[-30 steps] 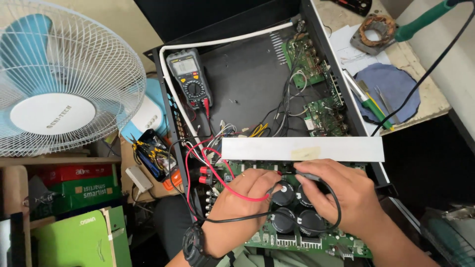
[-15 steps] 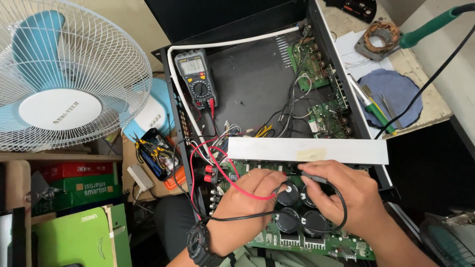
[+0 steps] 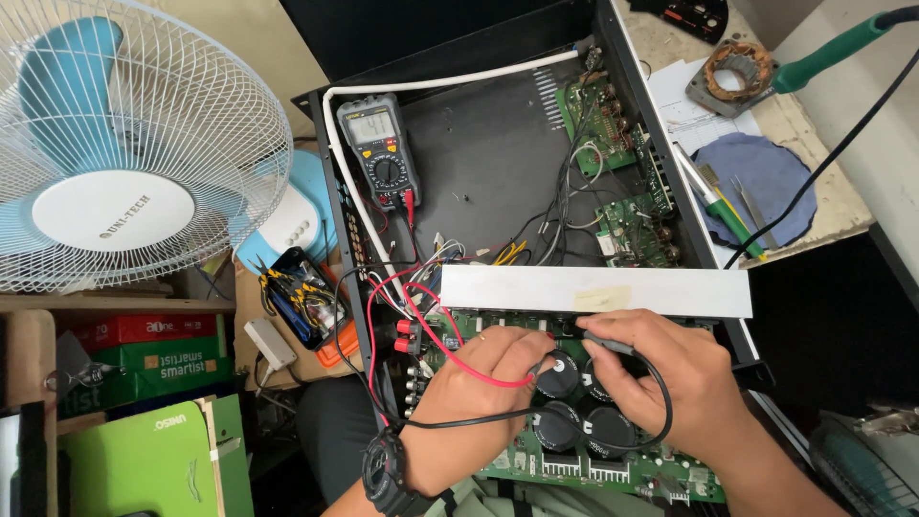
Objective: The person is using a digital multimeter to probe various test points on a large amplifier circuit board for diagnostic purposes.
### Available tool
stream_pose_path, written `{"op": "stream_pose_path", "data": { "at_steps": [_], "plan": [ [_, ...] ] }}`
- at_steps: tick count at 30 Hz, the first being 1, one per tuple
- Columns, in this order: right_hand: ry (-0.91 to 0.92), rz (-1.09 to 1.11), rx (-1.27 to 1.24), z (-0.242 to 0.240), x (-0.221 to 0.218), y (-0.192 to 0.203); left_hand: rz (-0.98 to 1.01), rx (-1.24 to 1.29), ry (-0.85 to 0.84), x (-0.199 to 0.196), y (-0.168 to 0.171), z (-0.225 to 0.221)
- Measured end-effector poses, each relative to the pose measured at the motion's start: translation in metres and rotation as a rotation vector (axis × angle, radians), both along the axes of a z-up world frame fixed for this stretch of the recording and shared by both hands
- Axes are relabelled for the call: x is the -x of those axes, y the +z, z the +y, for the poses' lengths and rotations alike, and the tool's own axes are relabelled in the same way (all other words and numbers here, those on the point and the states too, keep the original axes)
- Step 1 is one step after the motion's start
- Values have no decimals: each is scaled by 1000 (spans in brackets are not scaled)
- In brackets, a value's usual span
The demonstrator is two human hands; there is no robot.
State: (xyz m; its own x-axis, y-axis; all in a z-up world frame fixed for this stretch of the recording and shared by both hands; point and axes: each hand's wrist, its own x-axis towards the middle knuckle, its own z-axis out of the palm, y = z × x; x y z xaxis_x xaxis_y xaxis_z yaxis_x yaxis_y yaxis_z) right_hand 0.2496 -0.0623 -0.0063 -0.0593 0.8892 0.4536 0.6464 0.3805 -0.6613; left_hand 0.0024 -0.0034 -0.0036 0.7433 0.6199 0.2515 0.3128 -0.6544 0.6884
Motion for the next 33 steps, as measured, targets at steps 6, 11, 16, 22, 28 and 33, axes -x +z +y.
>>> {"op": "stream_pose_path", "data": {
  "at_steps": [6,11,16,22,28,33],
  "plan": [
    [-6,-14,1,0,0,1,-26,-43,-12,-1,1,1],
    [-46,22,-30,-7,1,17,-29,-97,1,-3,4,1],
    [-171,178,-52,-24,-3,36,-34,-60,-1,0,-1,0],
    [-304,200,40,-28,-5,17,-13,-36,-1,1,-1,1],
    [-231,127,5,-21,-6,4,-3,-99,-32,0,0,3],
    [-247,83,22,-24,-8,-4,-191,-76,-5,-5,13,2]
  ]
}}
